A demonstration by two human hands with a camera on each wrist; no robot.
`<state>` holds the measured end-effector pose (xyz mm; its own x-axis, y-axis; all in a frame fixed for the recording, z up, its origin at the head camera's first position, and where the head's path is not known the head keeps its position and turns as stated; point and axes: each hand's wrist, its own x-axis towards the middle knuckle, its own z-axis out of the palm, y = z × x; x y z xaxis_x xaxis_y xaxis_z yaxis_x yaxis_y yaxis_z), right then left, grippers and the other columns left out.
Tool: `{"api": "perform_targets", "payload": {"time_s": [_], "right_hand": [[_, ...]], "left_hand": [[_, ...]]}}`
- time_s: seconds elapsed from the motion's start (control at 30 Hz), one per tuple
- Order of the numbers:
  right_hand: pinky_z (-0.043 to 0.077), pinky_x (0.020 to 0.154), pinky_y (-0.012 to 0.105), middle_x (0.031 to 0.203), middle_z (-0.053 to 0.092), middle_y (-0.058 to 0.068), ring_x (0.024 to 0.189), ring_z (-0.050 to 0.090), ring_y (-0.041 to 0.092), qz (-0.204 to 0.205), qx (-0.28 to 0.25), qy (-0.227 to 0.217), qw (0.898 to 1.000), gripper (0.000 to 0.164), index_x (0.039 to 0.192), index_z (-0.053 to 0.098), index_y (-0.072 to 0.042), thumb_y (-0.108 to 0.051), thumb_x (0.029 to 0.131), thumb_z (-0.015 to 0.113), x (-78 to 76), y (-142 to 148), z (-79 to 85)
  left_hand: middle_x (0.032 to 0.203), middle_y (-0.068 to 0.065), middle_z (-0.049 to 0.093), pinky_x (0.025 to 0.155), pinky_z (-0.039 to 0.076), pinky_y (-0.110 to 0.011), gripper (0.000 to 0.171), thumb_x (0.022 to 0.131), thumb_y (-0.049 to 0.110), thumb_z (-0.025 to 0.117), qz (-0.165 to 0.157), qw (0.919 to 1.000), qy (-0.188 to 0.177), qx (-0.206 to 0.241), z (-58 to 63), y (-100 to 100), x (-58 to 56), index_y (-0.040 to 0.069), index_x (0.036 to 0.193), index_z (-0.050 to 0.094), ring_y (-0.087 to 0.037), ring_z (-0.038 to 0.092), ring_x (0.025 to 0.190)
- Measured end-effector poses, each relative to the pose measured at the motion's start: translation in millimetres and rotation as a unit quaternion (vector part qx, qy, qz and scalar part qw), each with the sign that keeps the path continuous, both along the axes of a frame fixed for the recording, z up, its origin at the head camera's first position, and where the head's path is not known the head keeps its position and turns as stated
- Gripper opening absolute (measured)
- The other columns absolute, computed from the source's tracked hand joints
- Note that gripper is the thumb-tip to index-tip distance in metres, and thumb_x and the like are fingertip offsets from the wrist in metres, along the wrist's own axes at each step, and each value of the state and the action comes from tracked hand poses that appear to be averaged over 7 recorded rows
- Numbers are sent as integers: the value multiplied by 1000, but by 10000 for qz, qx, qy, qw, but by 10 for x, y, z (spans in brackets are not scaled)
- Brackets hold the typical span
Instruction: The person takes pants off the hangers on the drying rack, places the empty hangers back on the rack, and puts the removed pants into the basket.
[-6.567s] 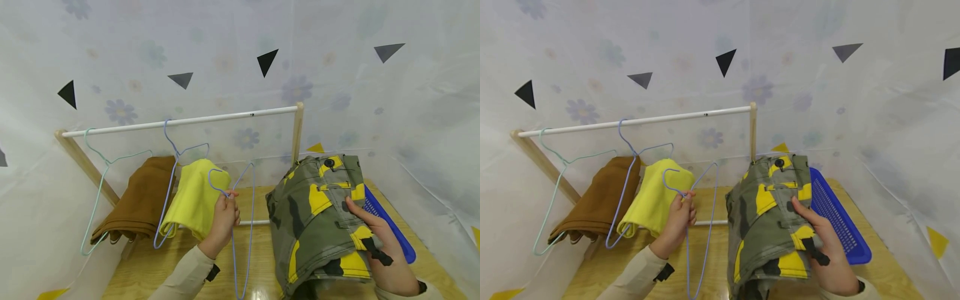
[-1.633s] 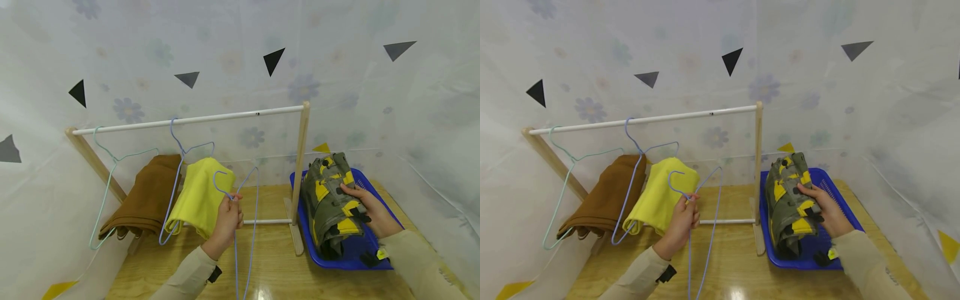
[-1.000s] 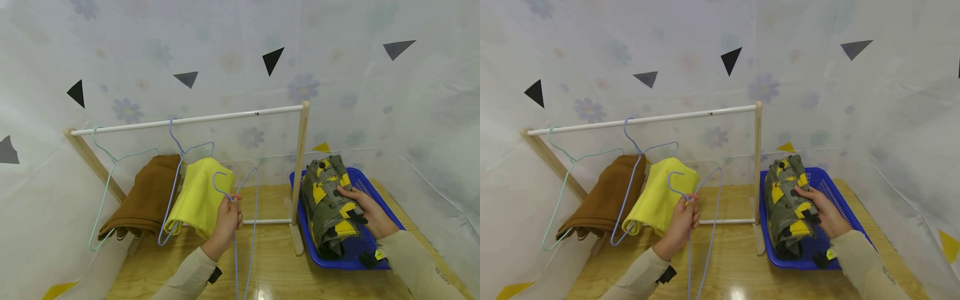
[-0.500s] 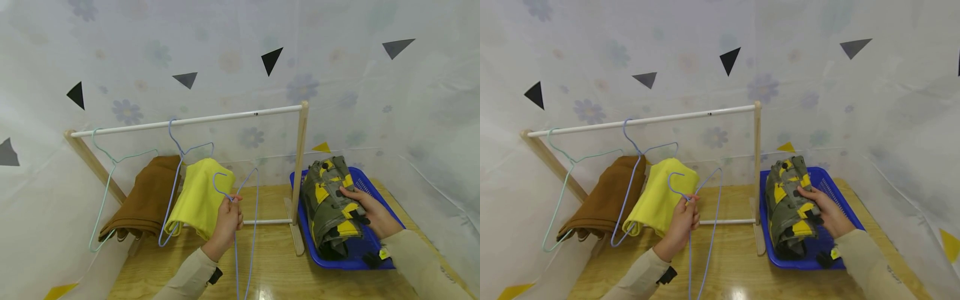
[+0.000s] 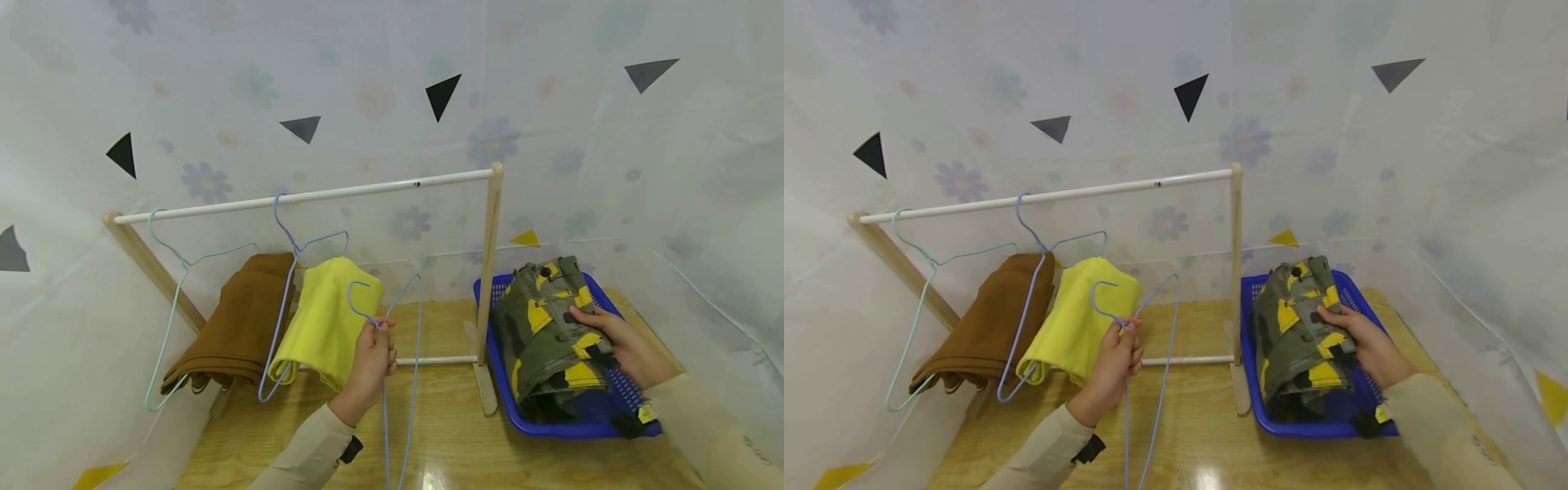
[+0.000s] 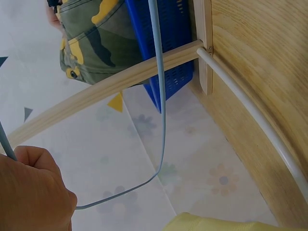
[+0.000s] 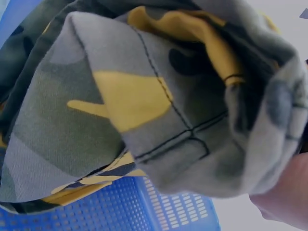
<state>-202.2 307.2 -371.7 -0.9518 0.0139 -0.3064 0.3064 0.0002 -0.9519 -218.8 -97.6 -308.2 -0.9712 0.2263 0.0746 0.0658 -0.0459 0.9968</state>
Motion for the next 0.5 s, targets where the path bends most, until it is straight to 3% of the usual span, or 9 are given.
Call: {"api": "perform_targets", "payload": {"time_s": [0.3, 0.5], "right_hand": [[-7, 103, 72, 144, -42, 14, 131, -34, 44, 134, -36, -50, 9999, 99, 140, -33, -13, -46, 98, 50, 50, 131, 1], [-5, 101, 75, 143, -41, 18, 130, -33, 47, 217, 203, -104, 9995, 98, 140, -32, -11, -44, 99, 50, 63, 218, 30]], "left_hand": [[58, 6, 28, 42, 23, -18, 26, 108, 17, 27, -76, 9999, 92, 3, -8, -7, -11, -4, 120, 37, -4, 23, 44], [59, 6, 28, 43, 23, -18, 24, 108, 18, 28, -88, 10000, 41, 19, 2, 1, -2, -1, 119, 38, -5, 23, 44]]}}
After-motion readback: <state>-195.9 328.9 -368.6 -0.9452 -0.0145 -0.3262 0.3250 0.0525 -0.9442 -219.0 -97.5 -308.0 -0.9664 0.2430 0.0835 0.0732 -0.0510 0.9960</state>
